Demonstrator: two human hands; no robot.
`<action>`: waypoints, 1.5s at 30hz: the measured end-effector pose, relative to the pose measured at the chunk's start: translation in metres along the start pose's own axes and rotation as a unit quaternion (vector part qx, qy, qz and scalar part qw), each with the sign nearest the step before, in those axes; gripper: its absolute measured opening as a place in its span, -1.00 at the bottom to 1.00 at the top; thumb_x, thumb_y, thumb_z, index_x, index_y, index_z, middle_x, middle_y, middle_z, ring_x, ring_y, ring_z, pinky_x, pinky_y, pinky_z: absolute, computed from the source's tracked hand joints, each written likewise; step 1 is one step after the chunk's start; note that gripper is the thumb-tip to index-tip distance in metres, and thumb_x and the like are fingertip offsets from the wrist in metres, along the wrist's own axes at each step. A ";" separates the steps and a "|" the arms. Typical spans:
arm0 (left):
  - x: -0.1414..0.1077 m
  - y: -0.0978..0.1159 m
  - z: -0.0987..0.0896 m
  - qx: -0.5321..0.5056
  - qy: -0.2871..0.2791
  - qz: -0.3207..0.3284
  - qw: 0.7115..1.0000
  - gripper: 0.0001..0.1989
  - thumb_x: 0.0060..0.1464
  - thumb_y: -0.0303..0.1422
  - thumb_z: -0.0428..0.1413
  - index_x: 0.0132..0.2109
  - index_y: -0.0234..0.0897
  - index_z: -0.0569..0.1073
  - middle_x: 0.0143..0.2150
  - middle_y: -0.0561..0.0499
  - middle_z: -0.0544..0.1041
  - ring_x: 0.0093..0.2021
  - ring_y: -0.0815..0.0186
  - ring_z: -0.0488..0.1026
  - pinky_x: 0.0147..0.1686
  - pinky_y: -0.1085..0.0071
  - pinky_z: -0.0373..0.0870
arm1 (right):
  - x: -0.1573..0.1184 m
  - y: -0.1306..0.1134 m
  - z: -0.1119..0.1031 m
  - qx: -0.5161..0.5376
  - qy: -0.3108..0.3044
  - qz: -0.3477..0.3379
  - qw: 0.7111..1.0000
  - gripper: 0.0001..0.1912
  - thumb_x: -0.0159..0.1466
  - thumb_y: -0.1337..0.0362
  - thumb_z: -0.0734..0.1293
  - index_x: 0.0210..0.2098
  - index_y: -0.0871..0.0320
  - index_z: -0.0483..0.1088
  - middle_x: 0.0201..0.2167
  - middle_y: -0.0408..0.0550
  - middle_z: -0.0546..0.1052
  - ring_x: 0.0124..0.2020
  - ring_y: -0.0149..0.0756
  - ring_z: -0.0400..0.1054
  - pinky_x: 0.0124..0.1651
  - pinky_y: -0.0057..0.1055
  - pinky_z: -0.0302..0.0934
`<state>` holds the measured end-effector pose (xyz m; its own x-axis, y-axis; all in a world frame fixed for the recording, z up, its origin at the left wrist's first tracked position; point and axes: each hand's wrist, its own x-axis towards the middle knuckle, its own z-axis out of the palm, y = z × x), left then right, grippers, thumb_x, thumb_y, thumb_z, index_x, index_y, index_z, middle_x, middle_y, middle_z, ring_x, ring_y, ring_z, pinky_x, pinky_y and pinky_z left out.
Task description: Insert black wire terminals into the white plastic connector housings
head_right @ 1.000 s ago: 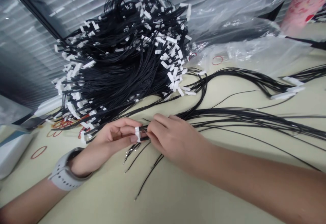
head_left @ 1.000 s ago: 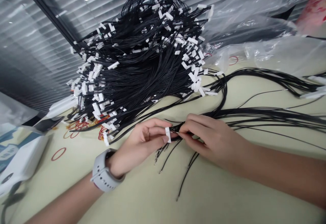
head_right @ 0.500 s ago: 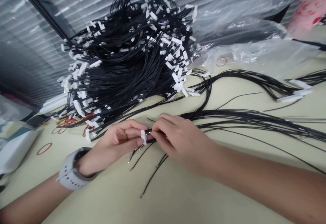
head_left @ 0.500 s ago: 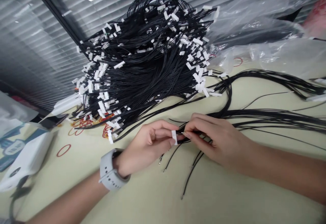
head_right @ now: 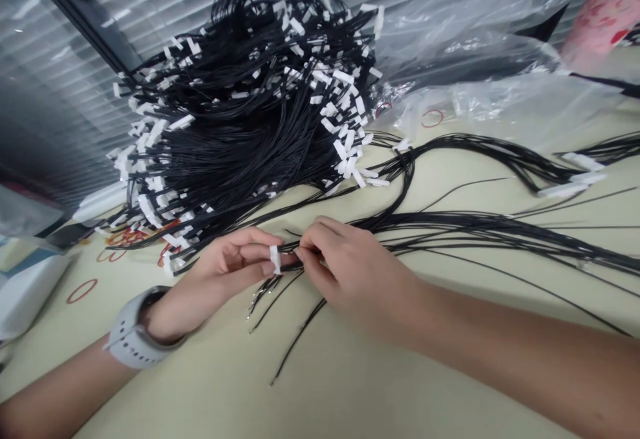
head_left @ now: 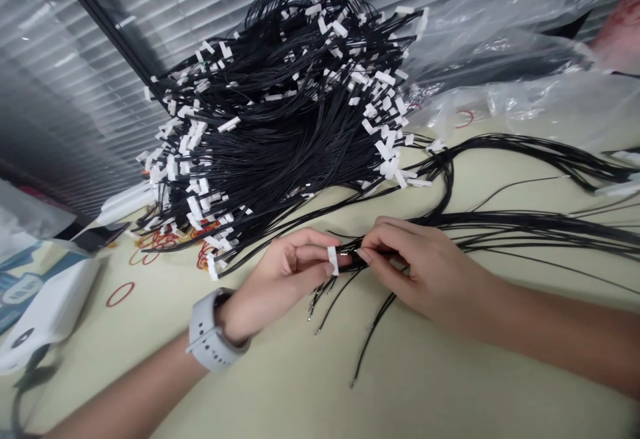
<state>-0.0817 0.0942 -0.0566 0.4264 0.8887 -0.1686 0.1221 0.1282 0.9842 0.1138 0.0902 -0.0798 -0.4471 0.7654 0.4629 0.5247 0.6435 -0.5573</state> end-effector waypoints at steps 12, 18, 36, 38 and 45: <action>0.000 0.001 -0.001 -0.002 -0.030 0.010 1.000 -0.80 0.06 -0.57 0.10 -0.14 -0.32 0.38 -0.22 -0.03 0.60 -0.12 0.41 0.50 -0.14 0.58 0.35 | 0.003 0.000 0.001 -0.013 0.022 -0.041 0.999 -0.86 0.24 0.41 0.17 -0.44 0.21 0.27 -0.51 -0.16 0.33 -0.56 -0.50 0.13 -0.53 -0.52 0.01; -0.001 0.002 0.001 -0.029 -0.062 0.013 0.998 -0.83 0.07 -0.59 0.08 -0.18 -0.31 0.36 -0.26 0.00 0.61 -0.20 0.47 0.52 -0.22 0.63 0.34 | 0.004 0.001 0.002 -0.034 0.030 -0.078 0.996 -0.84 0.25 0.43 0.14 -0.44 0.21 0.25 -0.48 -0.13 0.35 -0.50 -0.47 0.18 -0.47 -0.50 0.06; 0.002 0.004 0.009 0.004 -0.007 0.017 1.000 -0.85 0.04 -0.54 0.10 -0.20 -0.31 0.40 -0.31 0.00 0.58 -0.23 0.38 0.49 -0.21 0.52 0.34 | 0.004 0.000 -0.004 -0.009 0.105 -0.099 0.989 -0.85 0.28 0.42 0.14 -0.36 0.20 0.31 -0.41 -0.09 0.33 -0.40 -0.43 0.22 -0.36 -0.46 0.15; 0.003 0.004 0.007 0.000 0.023 0.015 1.000 -0.87 0.02 -0.51 0.12 -0.22 -0.31 0.43 -0.32 0.00 0.58 -0.23 0.36 0.49 -0.22 0.51 0.35 | 0.003 -0.001 -0.006 -0.013 0.159 -0.110 0.981 -0.86 0.28 0.43 0.17 -0.34 0.19 0.34 -0.41 -0.08 0.32 -0.40 -0.44 0.23 -0.37 -0.48 0.16; 0.002 0.001 -0.002 -0.054 0.047 -0.008 0.997 -0.82 0.01 -0.49 0.15 -0.18 -0.28 0.46 -0.24 0.02 0.58 -0.27 0.45 0.48 -0.23 0.58 0.38 | -0.002 -0.001 0.002 -0.073 0.094 -0.157 0.980 -0.71 0.27 0.52 0.06 -0.13 0.37 0.34 -0.37 0.07 0.38 -0.36 -0.34 0.24 -0.36 -0.41 0.22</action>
<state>-0.0825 0.0966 -0.0553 0.3391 0.9226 -0.1841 0.0297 0.1850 0.9823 0.1126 0.0887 -0.0817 -0.4690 0.5078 0.7226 0.4859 0.8316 -0.2690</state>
